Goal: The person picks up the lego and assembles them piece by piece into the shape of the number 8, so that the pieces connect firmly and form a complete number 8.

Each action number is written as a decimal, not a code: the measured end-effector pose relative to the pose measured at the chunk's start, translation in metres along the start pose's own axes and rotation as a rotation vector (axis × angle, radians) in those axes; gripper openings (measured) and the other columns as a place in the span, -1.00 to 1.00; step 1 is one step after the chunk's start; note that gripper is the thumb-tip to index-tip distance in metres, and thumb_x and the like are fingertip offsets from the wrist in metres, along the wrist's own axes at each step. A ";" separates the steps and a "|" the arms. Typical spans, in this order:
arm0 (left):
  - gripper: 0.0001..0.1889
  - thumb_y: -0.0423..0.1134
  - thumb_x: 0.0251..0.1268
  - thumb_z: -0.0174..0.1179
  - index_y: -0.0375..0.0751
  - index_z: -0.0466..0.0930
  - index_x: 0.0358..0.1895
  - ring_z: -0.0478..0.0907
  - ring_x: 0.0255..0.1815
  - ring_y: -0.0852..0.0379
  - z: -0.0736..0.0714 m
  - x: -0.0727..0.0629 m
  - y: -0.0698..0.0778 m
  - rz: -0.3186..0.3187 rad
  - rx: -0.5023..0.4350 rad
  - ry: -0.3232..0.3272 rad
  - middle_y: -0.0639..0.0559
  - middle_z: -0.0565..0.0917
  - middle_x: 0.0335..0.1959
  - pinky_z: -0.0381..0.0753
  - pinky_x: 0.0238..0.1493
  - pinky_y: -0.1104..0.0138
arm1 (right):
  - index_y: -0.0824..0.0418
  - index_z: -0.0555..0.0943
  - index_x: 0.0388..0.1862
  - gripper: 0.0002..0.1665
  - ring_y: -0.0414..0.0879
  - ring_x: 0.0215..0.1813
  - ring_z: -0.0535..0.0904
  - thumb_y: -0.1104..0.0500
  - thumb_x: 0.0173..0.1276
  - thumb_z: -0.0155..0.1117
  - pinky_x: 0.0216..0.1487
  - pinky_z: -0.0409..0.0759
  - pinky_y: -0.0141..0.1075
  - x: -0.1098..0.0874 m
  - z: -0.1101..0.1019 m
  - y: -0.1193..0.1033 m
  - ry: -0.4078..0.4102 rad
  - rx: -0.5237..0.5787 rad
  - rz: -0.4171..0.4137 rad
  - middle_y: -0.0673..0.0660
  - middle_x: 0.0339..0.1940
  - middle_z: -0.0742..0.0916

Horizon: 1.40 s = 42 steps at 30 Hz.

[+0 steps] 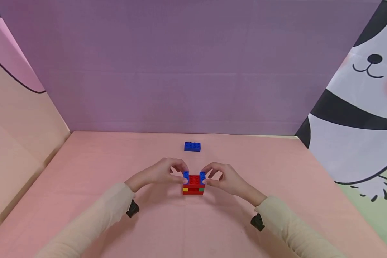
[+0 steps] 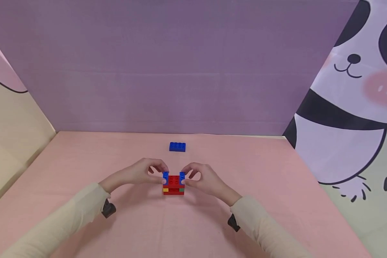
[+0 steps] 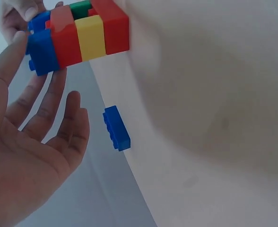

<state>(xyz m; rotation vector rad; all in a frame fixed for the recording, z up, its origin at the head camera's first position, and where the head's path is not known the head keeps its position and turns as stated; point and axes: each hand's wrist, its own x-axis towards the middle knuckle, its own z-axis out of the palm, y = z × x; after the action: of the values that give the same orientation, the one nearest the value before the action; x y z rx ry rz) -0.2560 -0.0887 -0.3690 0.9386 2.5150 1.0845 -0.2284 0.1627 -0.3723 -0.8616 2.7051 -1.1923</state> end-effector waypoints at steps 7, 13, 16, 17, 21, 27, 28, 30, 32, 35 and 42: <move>-0.67 -0.05 0.07 0.29 -0.04 0.54 -0.09 0.51 -0.02 0.08 -0.010 0.009 -0.002 0.018 -0.026 0.028 0.14 0.64 -0.16 0.52 -0.05 0.26 | 0.15 0.56 -0.07 -0.64 0.05 -0.14 0.58 0.08 0.15 0.33 -0.34 0.59 -0.30 0.001 0.001 0.001 -0.007 0.005 0.008 0.14 -0.09 0.67; -0.67 -0.06 0.07 0.29 -0.02 0.53 -0.09 0.51 0.01 0.02 -0.016 0.020 -0.005 0.017 -0.035 0.078 0.06 0.63 -0.13 0.53 -0.03 0.23 | 0.14 0.55 -0.05 -0.63 0.04 -0.13 0.57 0.08 0.16 0.32 -0.31 0.59 -0.30 0.000 0.001 0.003 -0.013 0.003 0.018 0.14 -0.08 0.66; -0.66 -0.08 0.07 0.29 -0.04 0.52 -0.08 0.50 0.01 0.01 -0.017 0.026 -0.008 -0.003 -0.030 0.105 0.06 0.62 -0.13 0.53 -0.02 0.23 | 0.14 0.55 -0.05 -0.63 0.01 -0.14 0.58 0.07 0.16 0.32 -0.31 0.59 -0.30 0.000 0.000 0.002 -0.011 -0.004 0.010 0.12 -0.09 0.67; -0.66 -0.09 0.07 0.29 -0.05 0.52 -0.07 0.50 0.01 0.02 -0.017 0.029 -0.009 -0.007 -0.027 0.113 0.05 0.62 -0.13 0.53 -0.01 0.23 | 0.13 0.55 -0.06 -0.63 0.00 -0.14 0.58 0.08 0.16 0.32 -0.31 0.59 -0.29 0.000 -0.001 0.002 -0.010 -0.005 0.009 0.12 -0.09 0.67; -0.65 -0.14 0.09 0.29 -0.11 0.51 -0.04 0.50 0.00 0.04 -0.015 0.038 -0.017 -0.017 -0.013 0.140 0.01 0.62 -0.12 0.53 0.01 0.22 | 0.10 0.55 -0.06 -0.63 -0.05 -0.16 0.57 0.07 0.15 0.33 -0.31 0.59 -0.28 0.000 -0.003 0.001 -0.008 -0.014 0.015 0.09 -0.11 0.67; -0.63 -0.15 0.10 0.28 -0.16 0.49 -0.02 0.47 0.02 0.02 -0.011 0.050 -0.029 -0.067 0.008 0.180 -0.01 0.60 -0.09 0.51 0.07 0.21 | 0.08 0.55 -0.05 -0.62 -0.05 -0.15 0.57 0.05 0.15 0.33 -0.29 0.59 -0.28 -0.001 -0.003 0.003 -0.009 -0.017 0.031 0.07 -0.09 0.67; -0.63 -0.16 0.10 0.28 -0.17 0.49 -0.02 0.46 0.02 0.01 -0.010 0.053 -0.031 -0.079 0.005 0.191 -0.01 0.59 -0.09 0.50 0.08 0.20 | 0.08 0.55 -0.05 -0.62 -0.04 -0.14 0.57 0.04 0.15 0.33 -0.29 0.58 -0.29 -0.001 -0.003 0.003 -0.009 -0.016 0.031 0.07 -0.09 0.67; -0.63 -0.17 0.11 0.28 -0.18 0.48 -0.02 0.45 0.02 0.02 -0.009 0.057 -0.035 -0.103 -0.004 0.212 0.00 0.58 -0.10 0.50 0.08 0.21 | 0.07 0.55 -0.05 -0.62 -0.04 -0.14 0.57 0.03 0.14 0.33 -0.29 0.59 -0.30 -0.001 -0.002 0.003 -0.010 -0.013 0.036 0.07 -0.09 0.66; -0.63 -0.19 0.10 0.28 -0.19 0.48 -0.02 0.44 0.03 -0.01 -0.009 0.061 -0.037 -0.116 -0.014 0.233 -0.02 0.57 -0.10 0.49 0.09 0.18 | 0.07 0.55 -0.05 -0.61 -0.03 -0.14 0.57 0.03 0.14 0.33 -0.29 0.58 -0.31 -0.001 -0.002 0.002 -0.010 -0.012 0.039 0.07 -0.09 0.66; -0.62 -0.21 0.10 0.28 -0.19 0.47 0.00 0.43 0.04 -0.02 -0.009 0.066 -0.042 -0.139 -0.027 0.264 -0.04 0.56 -0.09 0.48 0.11 0.16 | 0.07 0.55 -0.05 -0.61 -0.05 -0.14 0.57 0.03 0.14 0.33 -0.29 0.59 -0.32 -0.001 -0.002 0.002 -0.012 -0.011 0.040 0.07 -0.09 0.66; -0.59 -0.22 0.10 0.28 -0.20 0.45 0.04 0.43 0.02 0.00 -0.010 0.076 -0.050 -0.174 -0.019 0.289 -0.05 0.55 -0.06 0.46 0.12 0.20 | 0.08 0.55 -0.06 -0.62 -0.06 -0.16 0.58 0.04 0.15 0.33 -0.29 0.59 -0.32 -0.001 -0.001 0.001 -0.008 -0.016 0.026 0.06 -0.10 0.67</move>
<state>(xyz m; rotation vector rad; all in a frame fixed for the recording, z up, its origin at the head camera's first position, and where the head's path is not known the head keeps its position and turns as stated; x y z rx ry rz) -0.3414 -0.0715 -0.3958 0.5783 2.7457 1.2630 -0.2285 0.1641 -0.3722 -0.8285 2.7140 -1.1611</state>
